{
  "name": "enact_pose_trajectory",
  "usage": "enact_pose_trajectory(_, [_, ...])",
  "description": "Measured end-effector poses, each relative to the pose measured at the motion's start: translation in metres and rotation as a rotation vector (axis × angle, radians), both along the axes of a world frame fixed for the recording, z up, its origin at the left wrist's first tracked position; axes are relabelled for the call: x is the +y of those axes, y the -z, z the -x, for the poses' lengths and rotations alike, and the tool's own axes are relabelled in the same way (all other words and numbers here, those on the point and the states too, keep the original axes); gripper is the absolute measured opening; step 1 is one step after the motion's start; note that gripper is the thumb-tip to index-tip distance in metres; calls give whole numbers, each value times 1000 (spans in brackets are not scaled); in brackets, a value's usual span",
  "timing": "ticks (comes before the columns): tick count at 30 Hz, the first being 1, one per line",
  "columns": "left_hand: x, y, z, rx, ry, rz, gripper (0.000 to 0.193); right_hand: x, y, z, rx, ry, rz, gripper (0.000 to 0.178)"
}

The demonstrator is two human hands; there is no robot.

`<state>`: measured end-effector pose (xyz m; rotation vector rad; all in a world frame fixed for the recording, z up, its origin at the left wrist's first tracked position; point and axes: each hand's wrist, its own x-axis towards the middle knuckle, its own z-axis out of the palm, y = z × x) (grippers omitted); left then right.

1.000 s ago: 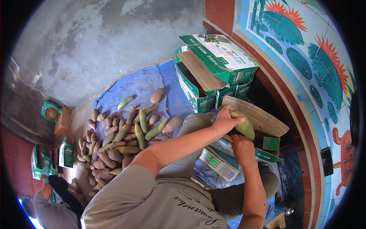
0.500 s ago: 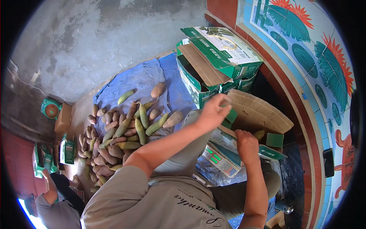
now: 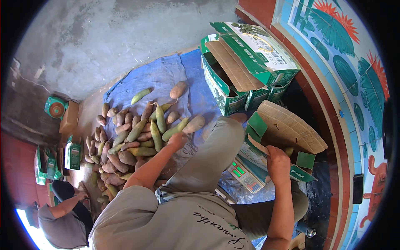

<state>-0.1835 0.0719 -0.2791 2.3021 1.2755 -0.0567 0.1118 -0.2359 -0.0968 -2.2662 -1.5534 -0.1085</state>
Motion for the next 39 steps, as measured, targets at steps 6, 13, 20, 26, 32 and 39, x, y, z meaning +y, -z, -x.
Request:
enact_pose_trajectory(6, [-40,100,74,381,169,254,35,-1,-5,0,74,22,58,29])
enact_pose_trajectory(13, [-74,186,128,501,360,481,47,10,-10,2,115,16,40,35])
enact_pose_trajectory(20, [-86,125,101,751,457,521,48,6,-6,-3,94,53,36,36])
enact_pose_trajectory(26, [-102,152,112,700,522,487,52,10,-9,-4,109,67,34,37])
enact_pose_trajectory(32, [-122,186,147,690,625,474,55,15,-10,-3,116,90,72,38])
enact_pose_trajectory(39, [-93,61,115,801,510,389,54,13,-9,-7,118,93,100,29])
